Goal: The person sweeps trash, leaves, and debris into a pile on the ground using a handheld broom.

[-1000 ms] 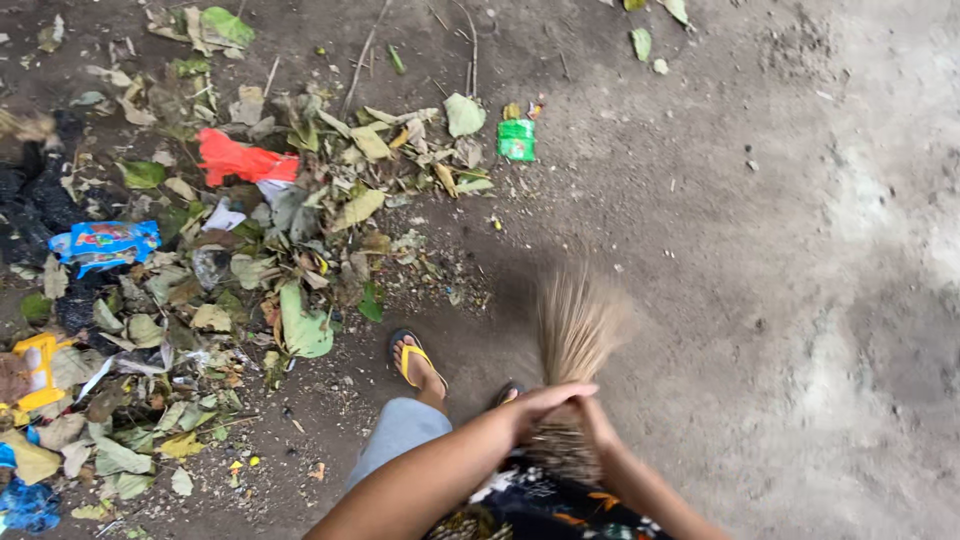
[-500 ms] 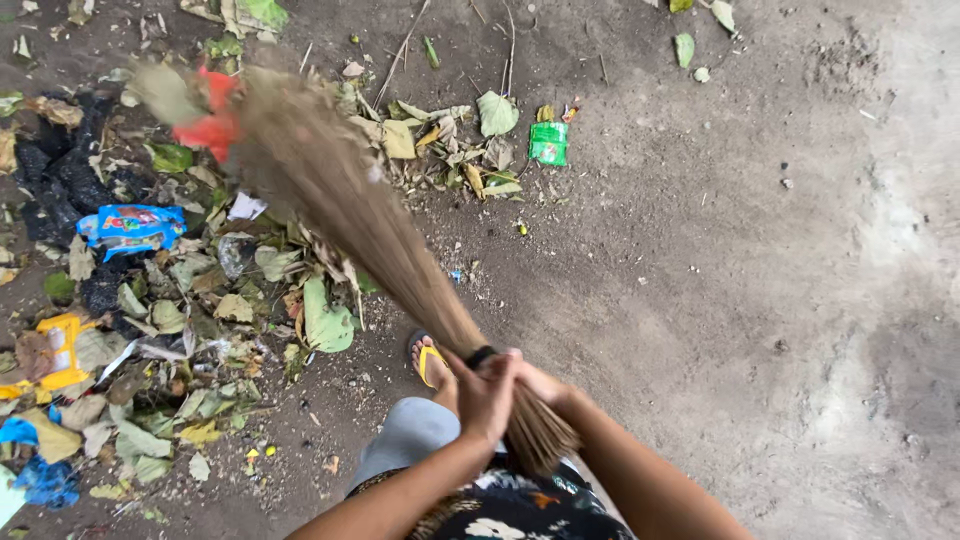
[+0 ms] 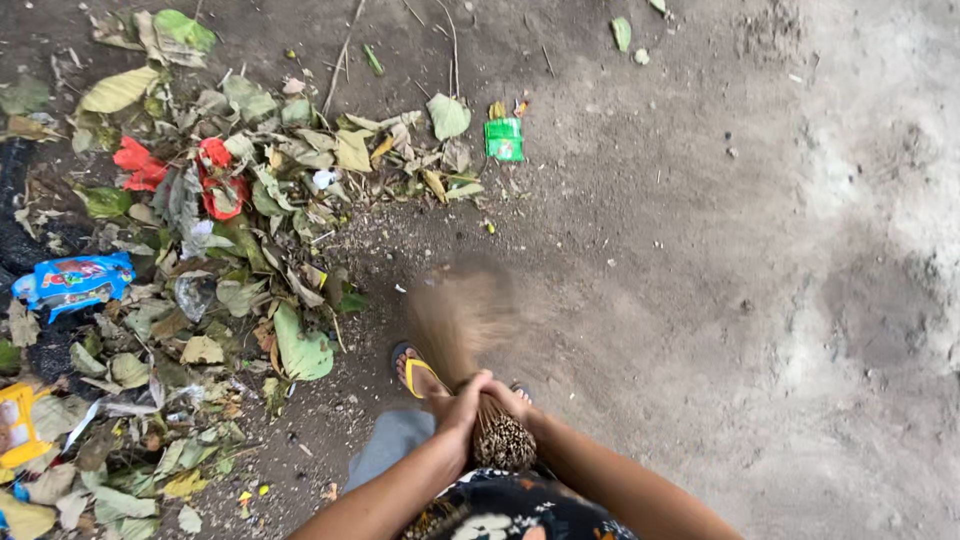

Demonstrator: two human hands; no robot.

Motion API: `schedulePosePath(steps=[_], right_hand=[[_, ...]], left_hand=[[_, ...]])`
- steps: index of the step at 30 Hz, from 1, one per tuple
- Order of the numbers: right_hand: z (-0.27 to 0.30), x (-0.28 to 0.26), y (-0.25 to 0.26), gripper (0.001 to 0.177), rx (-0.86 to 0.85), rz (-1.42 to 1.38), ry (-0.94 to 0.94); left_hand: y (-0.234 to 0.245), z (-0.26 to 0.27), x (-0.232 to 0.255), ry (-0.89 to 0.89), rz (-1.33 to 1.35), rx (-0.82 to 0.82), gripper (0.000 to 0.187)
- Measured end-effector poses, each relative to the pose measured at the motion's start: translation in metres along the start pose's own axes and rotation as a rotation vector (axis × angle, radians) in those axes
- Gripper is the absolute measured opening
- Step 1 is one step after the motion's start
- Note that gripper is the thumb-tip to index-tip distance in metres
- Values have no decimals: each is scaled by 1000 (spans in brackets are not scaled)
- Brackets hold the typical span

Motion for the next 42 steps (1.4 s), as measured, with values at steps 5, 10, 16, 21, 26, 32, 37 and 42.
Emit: schedulePosePath(steps=[5, 10, 16, 21, 26, 32, 37, 42], right_hand=[[17, -57, -14, 67, -194, 185, -115], [139, -86, 15, 71, -108, 306, -135], [229, -52, 112, 65, 409, -361, 7], [165, -89, 183, 66, 685, 204, 125], [11, -131, 80, 21, 391, 1110, 473], [-7, -147, -69, 48, -80, 135, -192], [106, -179, -73, 40, -132, 376, 81], [189, -167, 44, 45, 142, 195, 137]], left_hand=[[-3, 26, 10, -446, -243, 432, 129], [-55, 33, -10, -526, -543, -59, 135], [-23, -14, 13, -470, -447, -285, 71], [62, -65, 21, -582, -358, -5, 45], [111, -60, 27, -514, -217, 84, 36], [108, -72, 39, -472, -174, 164, 32], [79, -130, 34, -657, -232, 125, 35], [28, -153, 52, -663, -294, 72, 38]])
Point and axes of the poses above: each hand's wrist, its own z-axis away from the middle knuckle, its own y-axis out of the back of the hand, x = y × z, the point moved 4 cm from there along -z, towards the middle knuckle, and after that the axes turned 1 degree about -y, right-handed, at the moved point
